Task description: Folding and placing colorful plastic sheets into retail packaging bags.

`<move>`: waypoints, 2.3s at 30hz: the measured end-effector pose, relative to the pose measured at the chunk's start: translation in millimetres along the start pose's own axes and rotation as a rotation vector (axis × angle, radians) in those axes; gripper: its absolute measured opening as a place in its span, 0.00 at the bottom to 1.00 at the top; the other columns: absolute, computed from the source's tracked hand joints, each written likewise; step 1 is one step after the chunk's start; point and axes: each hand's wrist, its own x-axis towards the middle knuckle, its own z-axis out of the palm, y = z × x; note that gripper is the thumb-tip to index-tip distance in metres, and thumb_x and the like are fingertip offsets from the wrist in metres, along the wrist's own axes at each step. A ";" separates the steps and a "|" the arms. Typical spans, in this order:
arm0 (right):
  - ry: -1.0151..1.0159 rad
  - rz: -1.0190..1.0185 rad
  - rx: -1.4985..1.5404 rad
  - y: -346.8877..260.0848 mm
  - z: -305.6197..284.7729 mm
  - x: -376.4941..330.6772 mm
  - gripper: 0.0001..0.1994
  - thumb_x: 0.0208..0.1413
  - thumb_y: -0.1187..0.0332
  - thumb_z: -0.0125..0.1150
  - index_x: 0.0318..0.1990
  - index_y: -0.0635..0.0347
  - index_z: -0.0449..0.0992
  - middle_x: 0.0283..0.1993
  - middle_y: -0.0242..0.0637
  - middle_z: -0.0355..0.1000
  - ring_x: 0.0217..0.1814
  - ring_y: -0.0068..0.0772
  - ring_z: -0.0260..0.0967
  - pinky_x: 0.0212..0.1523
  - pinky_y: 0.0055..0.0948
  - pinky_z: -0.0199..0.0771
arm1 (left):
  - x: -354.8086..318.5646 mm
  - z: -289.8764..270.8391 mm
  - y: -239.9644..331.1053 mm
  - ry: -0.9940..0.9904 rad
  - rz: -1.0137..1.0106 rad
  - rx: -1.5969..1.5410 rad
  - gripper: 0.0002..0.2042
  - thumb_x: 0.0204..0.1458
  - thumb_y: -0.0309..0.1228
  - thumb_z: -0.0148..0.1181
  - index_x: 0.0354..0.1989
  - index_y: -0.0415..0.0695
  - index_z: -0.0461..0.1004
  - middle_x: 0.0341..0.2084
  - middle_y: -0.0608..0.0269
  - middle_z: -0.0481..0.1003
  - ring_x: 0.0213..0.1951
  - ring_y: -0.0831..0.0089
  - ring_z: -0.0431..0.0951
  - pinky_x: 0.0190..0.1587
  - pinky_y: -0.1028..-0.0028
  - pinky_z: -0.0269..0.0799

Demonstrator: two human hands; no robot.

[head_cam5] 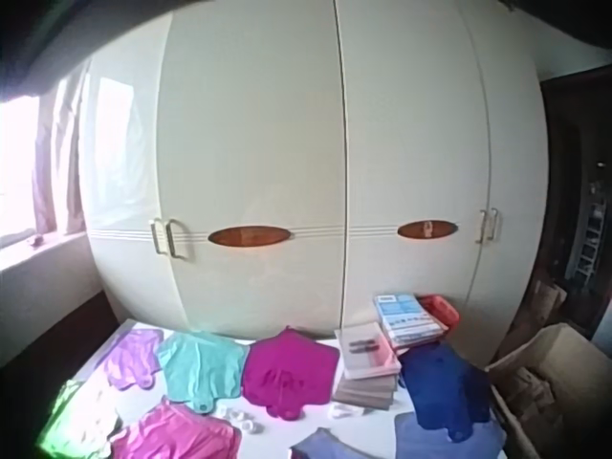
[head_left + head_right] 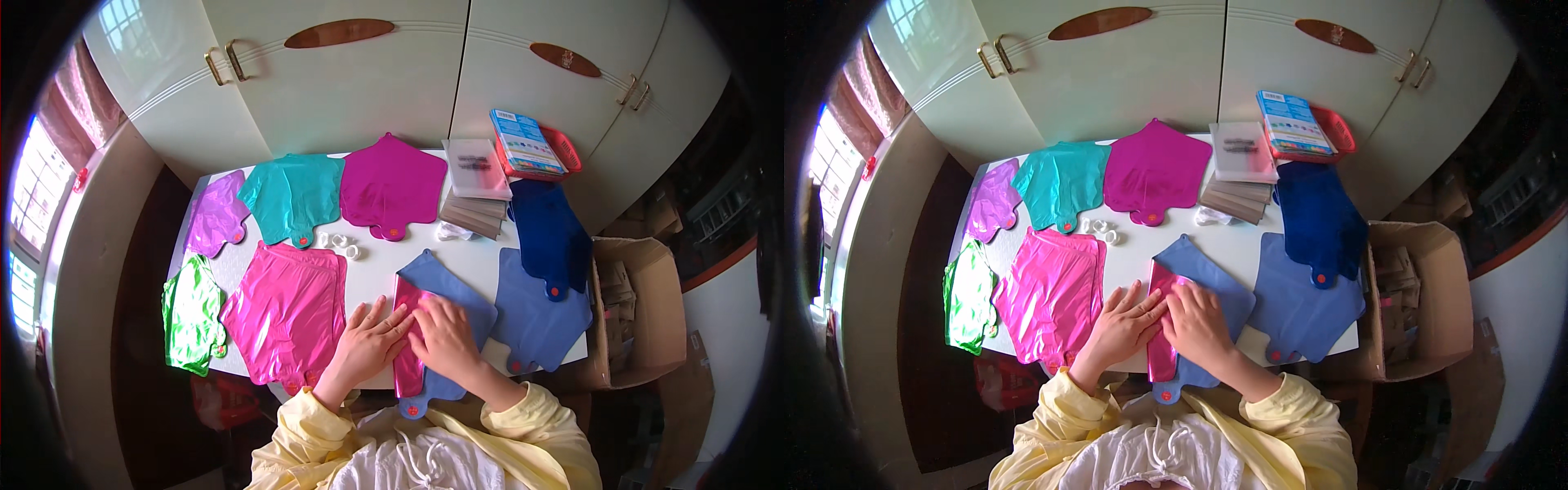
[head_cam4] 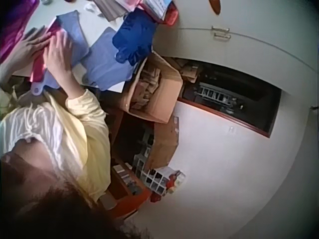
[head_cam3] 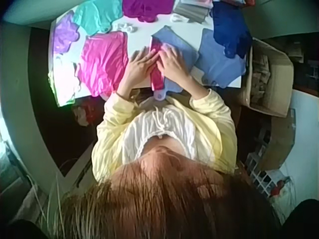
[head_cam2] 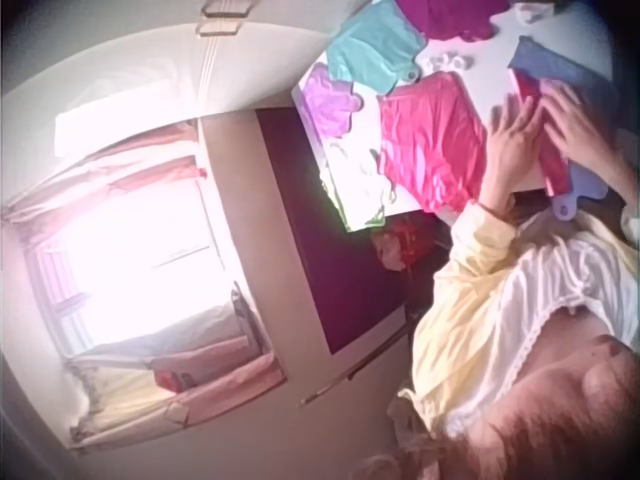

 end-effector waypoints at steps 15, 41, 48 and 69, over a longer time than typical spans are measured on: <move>-0.027 -0.057 -0.080 27.1 7.5 0.9 0.26 0.53 0.59 0.57 0.57 0.65 0.65 0.59 0.45 0.62 0.64 0.43 0.57 0.65 0.44 0.54 | 20.9 8.7 -3.0 0.077 -0.100 0.029 0.22 0.57 0.42 0.50 0.61 0.56 0.66 0.59 0.71 0.67 0.65 0.60 0.58 0.66 0.52 0.46; -0.126 0.011 -0.097 19.7 3.9 -3.1 0.36 0.51 0.51 0.59 0.62 0.67 0.58 0.66 0.45 0.55 0.70 0.43 0.50 0.69 0.47 0.46 | 14.1 -3.7 -11.5 -0.100 -0.067 0.050 0.32 0.51 0.46 0.56 0.65 0.53 0.58 0.63 0.71 0.61 0.69 0.60 0.46 0.67 0.48 0.36; -0.197 0.028 -0.107 15.9 -1.0 -1.7 0.52 0.37 0.39 0.65 0.64 0.69 0.55 0.67 0.45 0.52 0.71 0.42 0.46 0.70 0.47 0.42 | 2.5 -17.4 -1.6 -0.291 -0.047 0.025 0.57 0.32 0.65 0.62 0.69 0.45 0.47 0.68 0.60 0.51 0.71 0.56 0.38 0.68 0.49 0.31; -0.411 0.008 -0.155 18.0 -2.4 0.1 0.69 0.23 0.25 0.62 0.66 0.74 0.45 0.71 0.52 0.41 0.75 0.49 0.33 0.71 0.52 0.30 | 48.4 25.0 -28.2 0.087 -0.228 0.119 0.31 0.56 0.55 0.45 0.65 0.52 0.58 0.65 0.71 0.57 0.69 0.69 0.49 0.68 0.51 0.35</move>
